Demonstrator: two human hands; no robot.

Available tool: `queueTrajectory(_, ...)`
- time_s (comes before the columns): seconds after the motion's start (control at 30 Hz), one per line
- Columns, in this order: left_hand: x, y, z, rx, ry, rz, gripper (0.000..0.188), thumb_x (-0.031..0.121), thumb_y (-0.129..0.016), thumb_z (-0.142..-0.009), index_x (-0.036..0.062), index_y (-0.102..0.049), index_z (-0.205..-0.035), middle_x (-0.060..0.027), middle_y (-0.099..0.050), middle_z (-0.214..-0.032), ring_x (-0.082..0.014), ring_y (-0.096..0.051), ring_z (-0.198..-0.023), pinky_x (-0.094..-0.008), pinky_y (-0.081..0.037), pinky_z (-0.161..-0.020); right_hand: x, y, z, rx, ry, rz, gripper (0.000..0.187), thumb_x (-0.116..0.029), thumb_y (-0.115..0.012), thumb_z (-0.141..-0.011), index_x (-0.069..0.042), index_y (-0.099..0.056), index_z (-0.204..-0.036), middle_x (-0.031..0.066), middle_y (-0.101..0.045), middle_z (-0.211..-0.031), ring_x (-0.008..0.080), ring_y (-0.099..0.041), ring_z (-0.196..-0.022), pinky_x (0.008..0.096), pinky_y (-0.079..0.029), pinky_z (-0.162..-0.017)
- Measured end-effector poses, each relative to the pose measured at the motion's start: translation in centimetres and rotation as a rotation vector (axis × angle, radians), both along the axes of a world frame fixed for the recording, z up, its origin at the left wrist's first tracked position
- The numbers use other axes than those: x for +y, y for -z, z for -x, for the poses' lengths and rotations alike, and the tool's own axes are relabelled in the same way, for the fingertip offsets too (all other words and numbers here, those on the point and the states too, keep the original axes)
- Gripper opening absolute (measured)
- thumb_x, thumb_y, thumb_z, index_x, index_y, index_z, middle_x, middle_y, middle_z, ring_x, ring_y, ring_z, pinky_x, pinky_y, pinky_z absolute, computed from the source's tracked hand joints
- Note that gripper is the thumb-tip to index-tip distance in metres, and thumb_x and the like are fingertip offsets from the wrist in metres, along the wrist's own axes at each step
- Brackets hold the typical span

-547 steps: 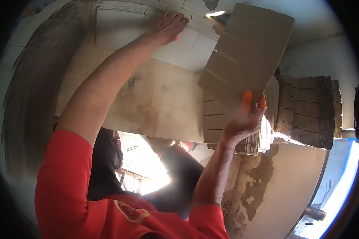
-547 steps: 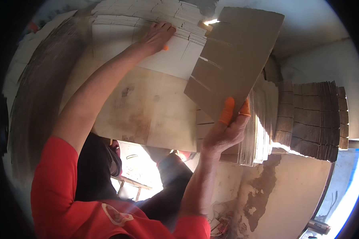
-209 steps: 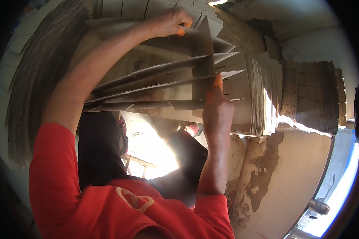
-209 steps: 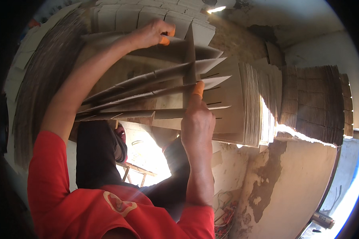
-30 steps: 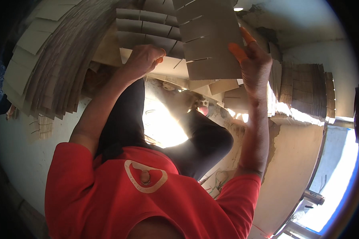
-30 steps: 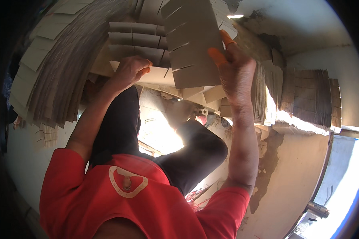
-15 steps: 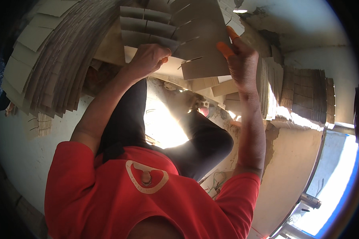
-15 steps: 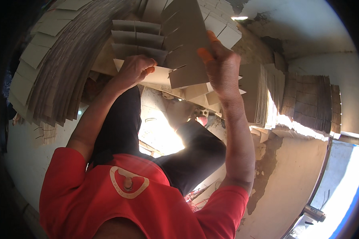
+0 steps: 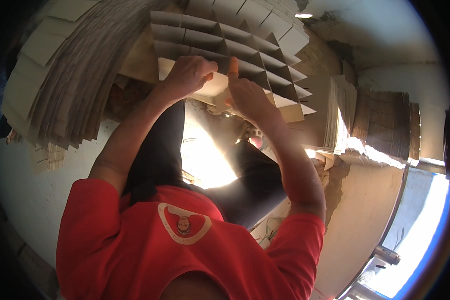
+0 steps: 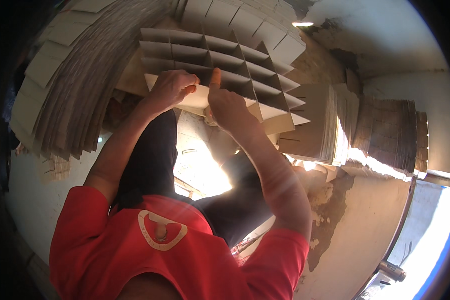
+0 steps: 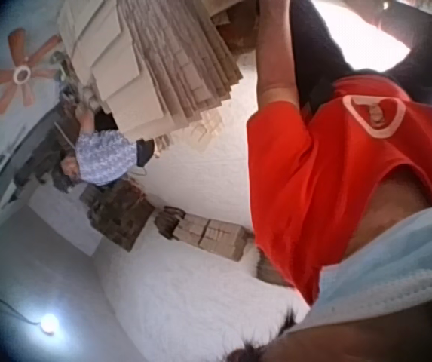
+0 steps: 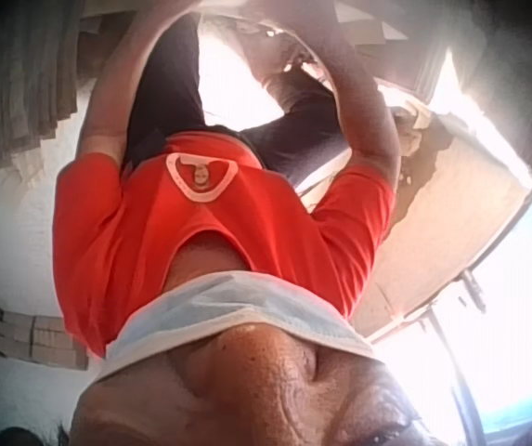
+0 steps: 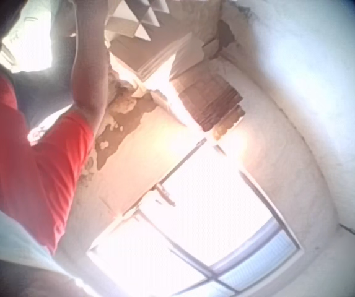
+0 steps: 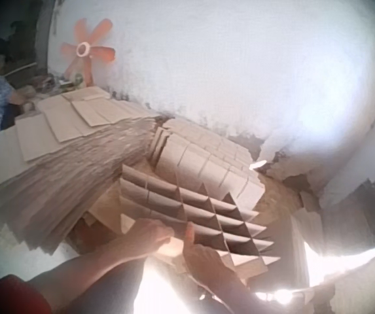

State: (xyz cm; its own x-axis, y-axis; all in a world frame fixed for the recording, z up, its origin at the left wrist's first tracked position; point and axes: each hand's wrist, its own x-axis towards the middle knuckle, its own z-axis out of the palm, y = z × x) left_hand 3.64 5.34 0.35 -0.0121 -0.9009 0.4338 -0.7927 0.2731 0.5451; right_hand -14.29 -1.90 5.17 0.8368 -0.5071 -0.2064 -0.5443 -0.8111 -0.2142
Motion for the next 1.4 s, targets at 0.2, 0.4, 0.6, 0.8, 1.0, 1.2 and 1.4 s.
queueTrajectory(0.2, 0.5, -0.4, 0.0, 0.019, -0.02, -0.042, 0.025, 0.005, -0.069, -0.073, 0.0008, -0.065, -0.098, -0.0158, -0.064, -0.089, -0.0304, -0.063, -0.082, -0.0368, -0.05, -0.072, -0.4, -2.6, 2.0, -0.296, 0.125, 0.203, 0.045, -0.024, -0.064, -0.082, -0.006, -0.049, -0.121, 0.015, -0.065, -0.074, 0.0326, -0.064, -0.071, 0.0431, -0.05, -0.061)
queueTrajectory(0.4, 1.2, -1.4, 0.1, -0.01, -0.003, 0.106, 0.039, 0.003, -0.072, -0.072, -0.002, -0.062, -0.11, -0.0139, -0.065, -0.099, -0.0266, -0.062, -0.093, -0.0341, -0.049, -0.08, -7.4, 1.2, 19.1, -0.263, 0.611, 0.938, 0.031, -0.013, -0.062, -0.08, -0.01, -0.056, -0.11, 0.0086, -0.058, -0.093, 0.0284, -0.057, -0.089, 0.0403, -0.05, -0.066)
queueTrajectory(0.6, 2.2, -1.1, -1.2, 0.004, -0.079, 0.018, 0.037, 0.003, -0.073, -0.072, -0.0037, -0.063, -0.107, -0.0151, -0.065, -0.1, -0.0263, -0.062, -0.094, -0.0336, -0.049, -0.082, -8.0, 4.8, 26.5, -0.054, 0.809, 0.739, 0.037, -0.025, -0.071, -0.073, -0.005, -0.056, -0.101, 0.0147, -0.057, -0.096, 0.0317, -0.055, -0.096, 0.0421, -0.049, -0.076)
queueTrajectory(0.8, 2.6, -1.4, -1.9, 0.015, -0.098, -0.004, 0.035, 0.003, -0.073, -0.073, -0.0033, -0.063, -0.107, -0.0146, -0.065, -0.101, -0.0257, -0.062, -0.096, -0.0338, -0.049, -0.083, -8.8, 2.5, 26.8, -0.188, 0.995, 0.575, 0.03, -0.025, -0.069, -0.078, -0.008, -0.053, -0.097, 0.0198, -0.065, -0.086, 0.0358, -0.062, -0.084, 0.0456, -0.046, -0.072)
queueTrajectory(1.0, 3.6, -1.7, -3.3, 0.025, -0.167, -0.046, 0.038, 0.004, -0.073, -0.073, -0.0005, -0.063, -0.11, -0.0135, -0.064, -0.105, -0.0247, -0.061, -0.099, -0.033, -0.047, -0.085, -6.9, -4.7, 21.0, -0.909, 0.98, 0.623, 0.015, -0.005, -0.053, -0.091, -0.005, -0.048, -0.105, 0.0147, -0.06, -0.107, 0.0212, -0.058, -0.094, 0.0318, -0.047, -0.079)
queueTrajectory(1.2, 4.0, -0.6, -4.0, 0.11, -0.171, -0.073, 0.035, 0.005, -0.071, -0.075, 0.0004, -0.064, -0.11, -0.012, -0.065, -0.104, -0.0229, -0.061, -0.097, -0.032, -0.048, -0.085, -3.1, -11.9, 10.0, -1.021, 0.457, 0.593, 0.037, -0.005, -0.071, -0.079, -0.002, -0.06, -0.114, 0.001, -0.063, -0.074, 0.0058, -0.05, -0.06, 0.0189, -0.045, -0.061)
queueTrajectory(1.4, 3.7, 0.9, -4.1, 0.412, -0.134, -0.137, 0.021, -0.001, -0.066, -0.08, -0.0022, -0.065, -0.101, -0.0107, -0.064, -0.093, -0.018, -0.063, -0.09, -0.0294, -0.05, -0.08, -0.1, -11.4, 2.0, -0.828, 0.263, 0.153, 0.051, -0.005, -0.072, -0.075, -0.004, -0.057, -0.124, 0.0063, -0.055, -0.06, 0.0053, -0.045, -0.055, 0.0196, -0.042, -0.055)
